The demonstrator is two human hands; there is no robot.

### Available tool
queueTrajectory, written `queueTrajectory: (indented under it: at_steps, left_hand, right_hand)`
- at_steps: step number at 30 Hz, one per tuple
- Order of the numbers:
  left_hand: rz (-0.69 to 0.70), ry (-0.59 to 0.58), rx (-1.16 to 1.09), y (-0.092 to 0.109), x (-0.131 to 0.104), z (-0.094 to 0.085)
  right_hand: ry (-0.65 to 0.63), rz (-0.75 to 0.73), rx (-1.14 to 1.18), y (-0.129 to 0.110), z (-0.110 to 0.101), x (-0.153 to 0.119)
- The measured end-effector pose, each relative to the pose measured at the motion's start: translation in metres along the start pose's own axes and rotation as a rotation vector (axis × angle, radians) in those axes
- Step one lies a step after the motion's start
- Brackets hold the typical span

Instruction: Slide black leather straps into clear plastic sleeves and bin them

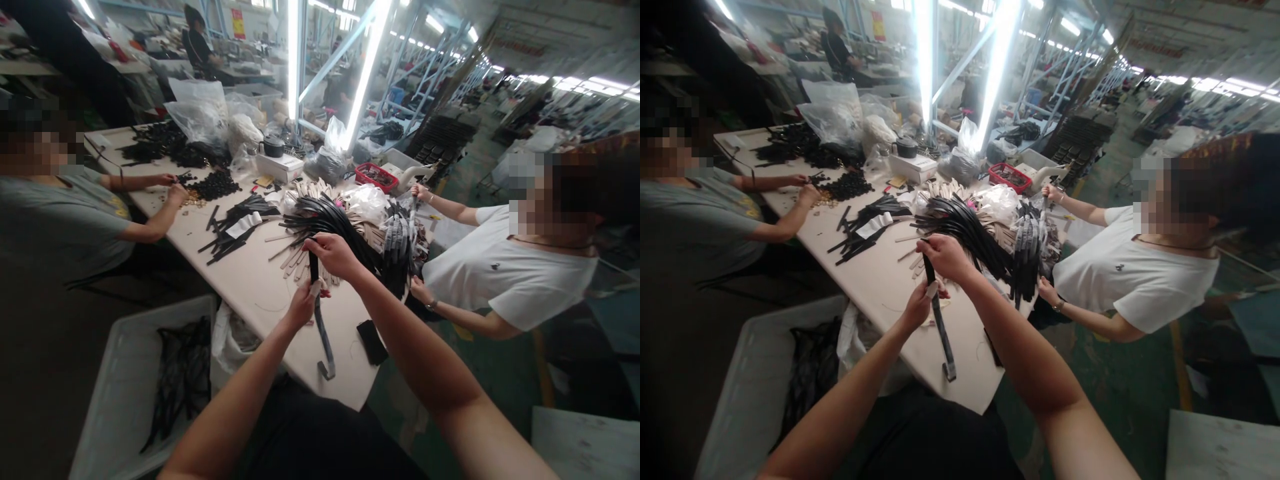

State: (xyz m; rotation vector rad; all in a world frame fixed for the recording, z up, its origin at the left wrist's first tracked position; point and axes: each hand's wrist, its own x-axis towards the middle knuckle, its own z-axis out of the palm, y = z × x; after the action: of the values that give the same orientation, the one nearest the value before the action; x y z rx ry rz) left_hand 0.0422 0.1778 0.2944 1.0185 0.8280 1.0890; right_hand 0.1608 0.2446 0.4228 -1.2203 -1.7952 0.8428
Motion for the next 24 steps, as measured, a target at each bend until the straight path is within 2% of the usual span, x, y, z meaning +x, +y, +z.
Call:
queueTrajectory:
  at_steps: [2,5,8,12,15,17,20,22,24]
  left_hand:
    - [-0.048,0.005,0.036,-0.029,-0.002,-0.007]
    - [-0.098,0.030,0.118,-0.072,-0.005,-0.020]
    - [-0.149,0.020,0.148,-0.105,-0.007,-0.031]
    - [-0.202,-0.014,0.138,-0.131,-0.012,-0.033]
    - [-0.264,0.043,0.148,-0.140,-0.011,-0.039]
    - [-0.298,0.162,0.181,-0.141,-0.003,-0.055]
    - [-0.311,0.324,0.263,-0.136,0.024,-0.098]
    - [-0.330,0.387,0.342,-0.132,0.047,-0.131]
    - [-0.361,0.436,0.455,-0.132,0.066,-0.161]
  right_hand:
    - [0.042,-0.011,-0.018,0.005,-0.006,0.002]
    - [0.035,0.028,0.003,0.010,-0.011,-0.001]
    - [0.047,0.061,0.002,0.010,-0.013,-0.006]
    - [0.091,0.064,0.036,0.015,-0.015,-0.001]
    - [0.099,0.097,0.223,0.044,-0.015,0.002]
    - [0.121,0.227,0.299,0.078,-0.011,-0.009]
    - [0.097,0.626,0.262,0.134,0.000,-0.053]
    - [0.070,0.748,0.254,0.166,0.010,-0.091]
    - [0.088,0.798,0.276,0.190,0.018,-0.125]
